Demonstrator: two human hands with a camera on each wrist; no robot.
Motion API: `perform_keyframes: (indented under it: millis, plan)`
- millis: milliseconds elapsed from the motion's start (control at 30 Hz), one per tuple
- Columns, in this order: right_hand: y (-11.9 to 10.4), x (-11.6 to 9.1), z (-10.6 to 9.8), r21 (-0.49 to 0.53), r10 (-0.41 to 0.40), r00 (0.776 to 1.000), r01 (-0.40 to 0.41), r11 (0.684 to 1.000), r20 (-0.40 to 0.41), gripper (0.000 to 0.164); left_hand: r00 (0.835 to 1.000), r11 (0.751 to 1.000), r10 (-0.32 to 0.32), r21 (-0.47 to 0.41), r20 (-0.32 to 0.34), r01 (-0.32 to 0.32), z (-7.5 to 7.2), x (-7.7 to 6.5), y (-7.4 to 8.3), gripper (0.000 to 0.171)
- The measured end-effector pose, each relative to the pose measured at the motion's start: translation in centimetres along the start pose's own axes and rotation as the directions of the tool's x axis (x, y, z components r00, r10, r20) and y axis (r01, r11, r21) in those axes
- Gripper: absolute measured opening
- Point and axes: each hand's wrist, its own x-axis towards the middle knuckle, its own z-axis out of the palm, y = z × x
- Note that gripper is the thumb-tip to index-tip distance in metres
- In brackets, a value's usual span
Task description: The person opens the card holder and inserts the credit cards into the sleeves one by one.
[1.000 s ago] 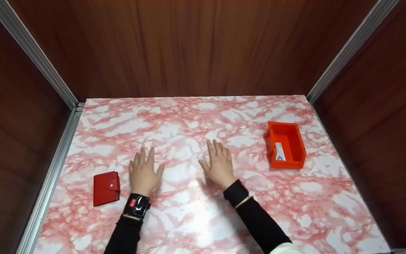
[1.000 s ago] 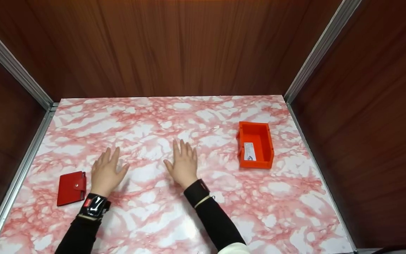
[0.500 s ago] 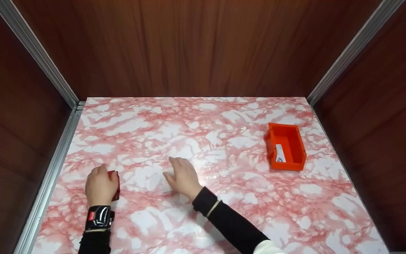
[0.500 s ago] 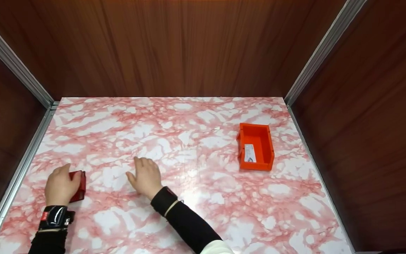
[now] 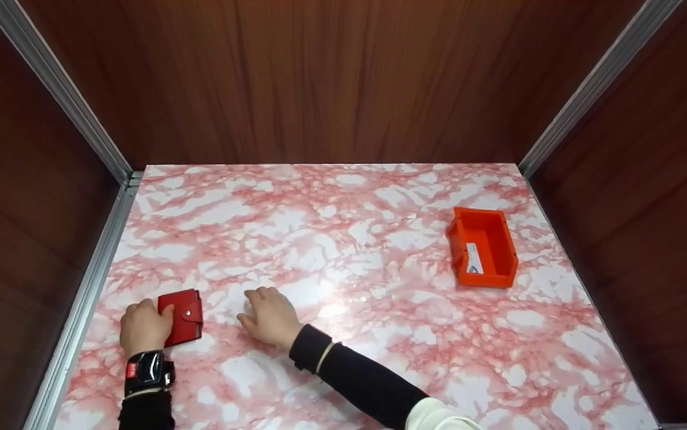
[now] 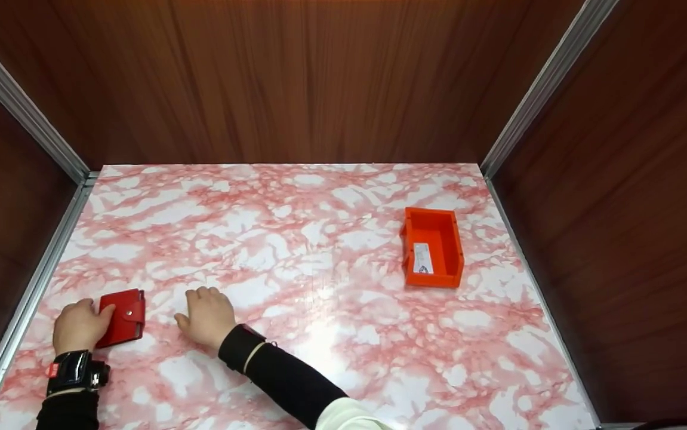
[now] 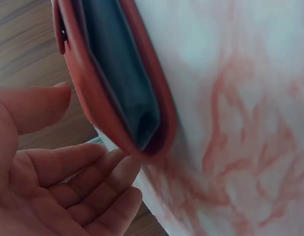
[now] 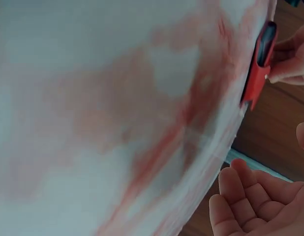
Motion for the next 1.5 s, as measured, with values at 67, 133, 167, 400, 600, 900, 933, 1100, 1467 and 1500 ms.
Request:
perform_keyframes:
  millis: [67, 133, 167, 400, 600, 900, 933, 1100, 1467, 1500]
  plan:
    - [-0.4, 0.0, 0.4, -0.020, -0.014, 1.000, 0.015, 1.000, 0.015, 0.049, 1.000, 1.000, -0.014, -0.001, 0.020, 0.014, 0.1, 0.1, 0.0, 0.044]
    - [-0.8, 0.1, 0.8, -0.039, -0.024, 0.999, 0.025, 0.999, 0.027, 0.047, 0.999, 1.000, -0.030, -0.005, 0.042, 0.030, 0.0, 0.1, 0.0, 0.046]
    - [-1.0, 0.1, 0.9, -0.045, -0.025, 0.999, 0.027, 0.999, 0.036, 0.046, 0.998, 0.999, -0.038, -0.006, 0.053, 0.038, 0.0, 0.1, 0.0, 0.047]
    - [-2.2, 0.9, 1.7, -0.082, -0.025, 0.996, 0.033, 0.996, 0.088, 0.038, 0.993, 0.997, -0.057, -0.037, 0.105, 0.062, -0.1, 0.1, -0.2, 0.051]
    - [-3.2, 1.6, 1.9, -0.075, -0.033, 0.992, 0.042, 0.996, 0.120, 0.033, 0.990, 0.995, -0.065, -0.069, 0.128, 0.074, -0.2, 0.1, -0.4, 0.046]
    - [-3.5, 1.9, 2.6, -0.064, -0.025, 0.984, 0.036, 0.997, 0.175, 0.032, 0.986, 0.984, -0.110, -0.125, 0.126, 0.126, 0.1, 0.2, -0.7, 0.040]
    - [-3.5, 1.9, 2.6, -0.064, -0.022, 0.984, 0.034, 0.997, 0.176, 0.032, 0.986, 0.983, -0.111, -0.130, 0.124, 0.127, 0.1, 0.2, -0.7, 0.039]
    - [-3.4, 1.8, 2.4, -0.051, -0.015, 0.984, 0.024, 0.998, 0.175, 0.031, 0.990, 0.982, -0.104, -0.146, 0.098, 0.118, 0.1, 0.2, -0.5, 0.037]
    - [-3.1, 1.9, 2.1, 0.031, 0.004, 0.984, -0.010, 0.999, 0.178, 0.027, 0.990, 0.961, -0.117, -0.242, 0.084, 0.134, -0.7, 0.1, -0.5, 0.038]
    - [-3.1, 1.9, 2.1, 0.041, 0.005, 0.985, -0.013, 0.999, 0.174, 0.026, 0.989, 0.955, -0.120, -0.262, 0.092, 0.140, -0.8, 0.0, -0.5, 0.039]
